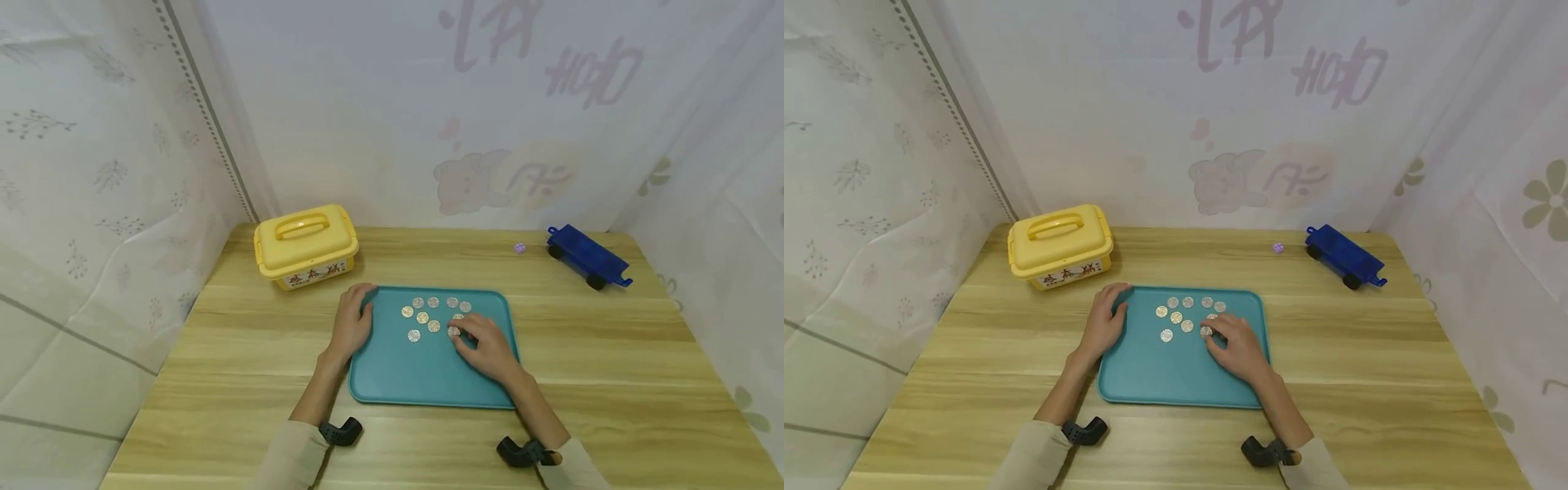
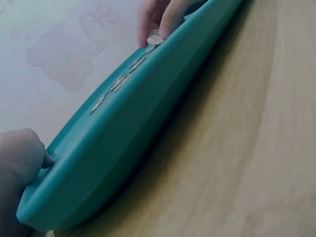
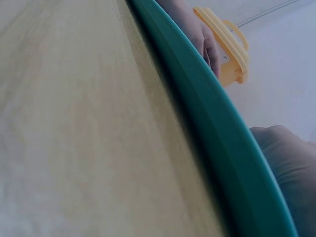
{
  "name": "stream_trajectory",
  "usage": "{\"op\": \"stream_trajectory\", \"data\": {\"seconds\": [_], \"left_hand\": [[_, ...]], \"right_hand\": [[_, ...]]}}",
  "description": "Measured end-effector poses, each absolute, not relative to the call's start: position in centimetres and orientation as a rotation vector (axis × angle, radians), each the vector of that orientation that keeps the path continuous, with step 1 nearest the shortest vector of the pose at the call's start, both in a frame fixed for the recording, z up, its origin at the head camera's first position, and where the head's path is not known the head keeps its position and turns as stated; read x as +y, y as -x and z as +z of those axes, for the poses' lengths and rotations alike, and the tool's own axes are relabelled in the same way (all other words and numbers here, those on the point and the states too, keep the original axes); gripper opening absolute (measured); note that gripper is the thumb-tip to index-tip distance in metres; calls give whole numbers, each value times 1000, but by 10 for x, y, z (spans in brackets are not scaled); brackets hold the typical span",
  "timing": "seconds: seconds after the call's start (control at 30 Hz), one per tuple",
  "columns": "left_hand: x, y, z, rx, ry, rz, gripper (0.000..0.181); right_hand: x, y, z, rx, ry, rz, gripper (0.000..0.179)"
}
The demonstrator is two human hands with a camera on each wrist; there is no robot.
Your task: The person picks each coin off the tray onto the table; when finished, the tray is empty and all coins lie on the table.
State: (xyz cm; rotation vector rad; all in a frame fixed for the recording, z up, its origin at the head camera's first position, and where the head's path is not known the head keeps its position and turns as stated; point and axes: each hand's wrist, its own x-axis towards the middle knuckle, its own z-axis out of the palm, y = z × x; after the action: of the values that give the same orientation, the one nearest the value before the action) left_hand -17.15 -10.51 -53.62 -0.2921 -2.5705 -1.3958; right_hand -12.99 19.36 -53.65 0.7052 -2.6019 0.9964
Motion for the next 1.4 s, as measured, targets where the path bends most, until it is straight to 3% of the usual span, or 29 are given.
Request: {"op": "stream_trajectory", "data": {"seconds": [0.23, 0.87, 1.13, 1.4], "left_hand": [[-106, 170, -537, -2580, 282, -1397, 33], [-112, 171, -533, -2603, 265, -1438, 33], [-110, 177, -529, -2572, 284, -1427, 32], [-106, 174, -532, -2589, 273, -1451, 32]], "right_hand": [[192, 127, -536, -2648, -720, 920, 32], [190, 133, -538, -2594, -753, 863, 15], [189, 135, -530, -2682, -572, 786, 25], [192, 131, -533, -2672, -490, 805, 23]]}}
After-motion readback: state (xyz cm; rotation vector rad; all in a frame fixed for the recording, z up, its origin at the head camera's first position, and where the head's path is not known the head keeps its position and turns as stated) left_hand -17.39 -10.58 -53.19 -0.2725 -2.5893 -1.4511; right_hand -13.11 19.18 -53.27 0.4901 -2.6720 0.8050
